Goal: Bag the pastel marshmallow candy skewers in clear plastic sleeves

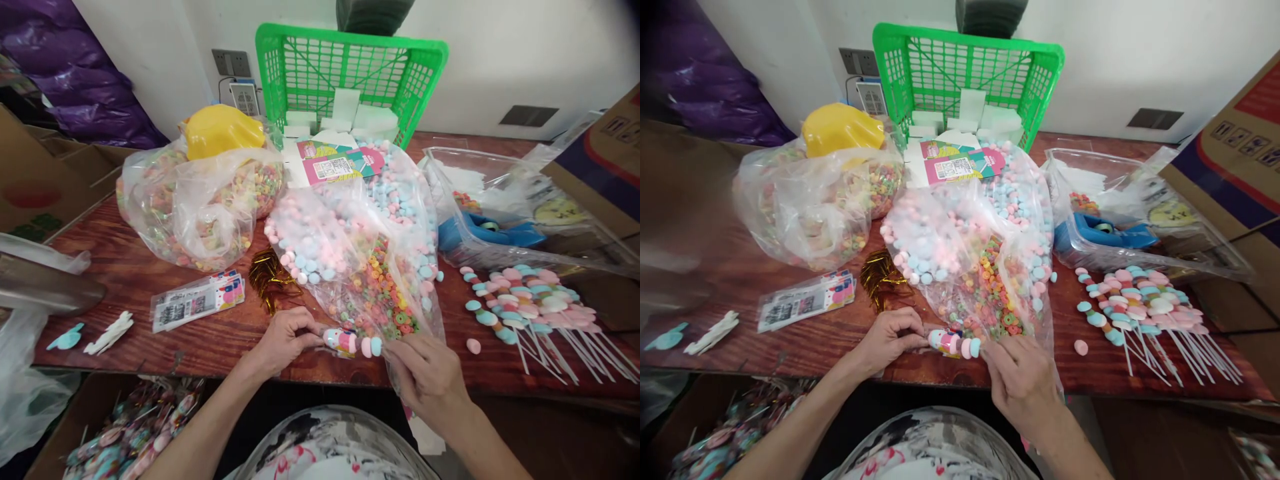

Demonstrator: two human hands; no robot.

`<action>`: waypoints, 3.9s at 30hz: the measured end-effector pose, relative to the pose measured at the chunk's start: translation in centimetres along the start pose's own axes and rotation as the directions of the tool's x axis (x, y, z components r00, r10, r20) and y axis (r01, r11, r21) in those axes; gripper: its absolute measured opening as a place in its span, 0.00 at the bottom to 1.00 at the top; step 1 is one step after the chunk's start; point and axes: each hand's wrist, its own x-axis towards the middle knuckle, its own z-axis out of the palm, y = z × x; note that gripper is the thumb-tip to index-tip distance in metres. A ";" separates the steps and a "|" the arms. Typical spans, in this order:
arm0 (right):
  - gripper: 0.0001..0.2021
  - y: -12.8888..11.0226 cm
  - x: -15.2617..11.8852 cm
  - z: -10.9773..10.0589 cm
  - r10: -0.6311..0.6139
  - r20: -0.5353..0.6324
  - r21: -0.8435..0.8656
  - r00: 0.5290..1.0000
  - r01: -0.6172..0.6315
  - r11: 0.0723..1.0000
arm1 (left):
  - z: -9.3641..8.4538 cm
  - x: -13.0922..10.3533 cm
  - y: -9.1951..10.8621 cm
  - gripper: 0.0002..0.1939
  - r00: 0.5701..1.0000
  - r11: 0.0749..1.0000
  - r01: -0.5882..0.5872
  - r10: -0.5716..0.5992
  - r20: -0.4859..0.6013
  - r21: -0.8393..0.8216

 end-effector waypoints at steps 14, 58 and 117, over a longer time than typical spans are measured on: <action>0.09 -1.0 0.9 1.0 0.060 -0.169 0.164 0.984 -0.032 0.986 | 0.1 -0.5 2.7 0.11 0.972 0.730 -0.233 0.160 0.171 0.643; 0.13 1.4 5.4 -0.7 -0.363 0.194 0.217 0.911 0.321 0.922 | 2.3 -1.9 7.2 0.19 0.915 0.957 0.279 -0.243 0.322 -0.072; 0.07 -4.6 7.1 4.7 0.632 -0.005 0.949 0.775 -0.195 0.246 | 2.0 -2.8 6.7 0.20 0.958 0.745 0.279 -0.256 0.126 -0.607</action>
